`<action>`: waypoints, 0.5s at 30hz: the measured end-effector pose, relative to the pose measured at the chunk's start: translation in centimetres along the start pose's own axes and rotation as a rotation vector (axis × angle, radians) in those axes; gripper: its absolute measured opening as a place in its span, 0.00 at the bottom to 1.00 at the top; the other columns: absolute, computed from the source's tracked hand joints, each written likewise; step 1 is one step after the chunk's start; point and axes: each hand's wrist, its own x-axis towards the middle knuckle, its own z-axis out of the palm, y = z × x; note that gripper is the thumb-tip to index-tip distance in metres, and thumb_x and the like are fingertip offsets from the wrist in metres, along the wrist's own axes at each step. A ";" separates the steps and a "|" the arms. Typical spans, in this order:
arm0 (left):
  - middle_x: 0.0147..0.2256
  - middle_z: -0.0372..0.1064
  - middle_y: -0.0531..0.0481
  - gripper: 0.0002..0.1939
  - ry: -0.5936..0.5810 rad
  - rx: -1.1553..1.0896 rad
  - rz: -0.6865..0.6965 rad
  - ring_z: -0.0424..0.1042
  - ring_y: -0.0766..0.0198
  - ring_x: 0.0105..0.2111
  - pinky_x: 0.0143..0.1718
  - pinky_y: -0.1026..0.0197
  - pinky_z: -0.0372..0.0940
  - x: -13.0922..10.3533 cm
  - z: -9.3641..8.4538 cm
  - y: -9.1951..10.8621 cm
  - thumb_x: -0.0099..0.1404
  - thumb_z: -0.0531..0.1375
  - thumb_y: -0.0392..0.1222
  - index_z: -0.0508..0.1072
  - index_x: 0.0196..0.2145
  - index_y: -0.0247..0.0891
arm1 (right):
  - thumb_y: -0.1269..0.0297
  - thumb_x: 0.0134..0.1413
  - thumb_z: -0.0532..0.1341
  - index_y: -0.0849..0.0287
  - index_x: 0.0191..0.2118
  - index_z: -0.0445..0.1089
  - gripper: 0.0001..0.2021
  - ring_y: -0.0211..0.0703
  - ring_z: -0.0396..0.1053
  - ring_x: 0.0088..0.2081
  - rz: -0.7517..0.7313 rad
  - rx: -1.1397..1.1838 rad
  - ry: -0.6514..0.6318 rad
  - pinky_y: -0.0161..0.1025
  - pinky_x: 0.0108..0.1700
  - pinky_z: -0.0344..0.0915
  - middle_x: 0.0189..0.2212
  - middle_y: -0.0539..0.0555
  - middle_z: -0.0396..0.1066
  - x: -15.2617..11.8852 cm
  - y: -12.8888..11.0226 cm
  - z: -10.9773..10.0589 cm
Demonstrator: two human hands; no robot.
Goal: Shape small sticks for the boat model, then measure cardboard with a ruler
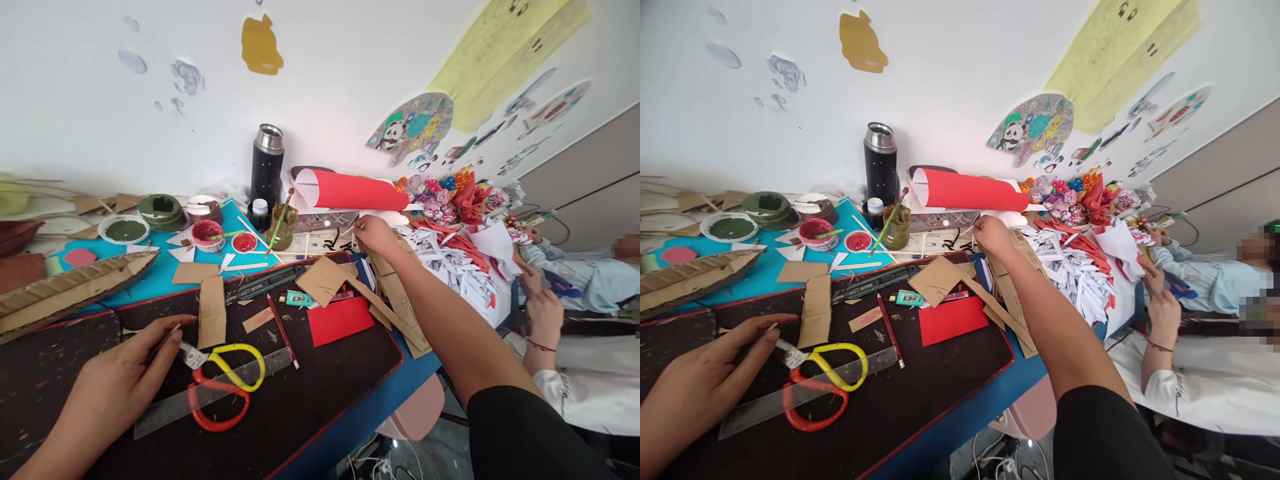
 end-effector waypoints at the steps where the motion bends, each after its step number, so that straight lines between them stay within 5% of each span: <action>1: 0.41 0.86 0.51 0.28 -0.003 -0.001 -0.006 0.86 0.52 0.35 0.31 0.61 0.71 0.0 0.0 0.0 0.69 0.48 0.62 0.80 0.50 0.46 | 0.64 0.68 0.60 0.60 0.52 0.80 0.14 0.54 0.79 0.47 0.003 0.018 0.016 0.39 0.45 0.66 0.46 0.61 0.84 -0.2 0.0 0.0; 15: 0.42 0.86 0.49 0.30 -0.019 0.014 -0.020 0.85 0.52 0.35 0.33 0.61 0.71 0.0 0.0 0.1 0.70 0.46 0.63 0.79 0.52 0.45 | 0.62 0.70 0.60 0.57 0.54 0.75 0.13 0.53 0.78 0.41 -0.049 0.086 0.105 0.39 0.38 0.60 0.38 0.57 0.82 -3.2 0.1 -0.2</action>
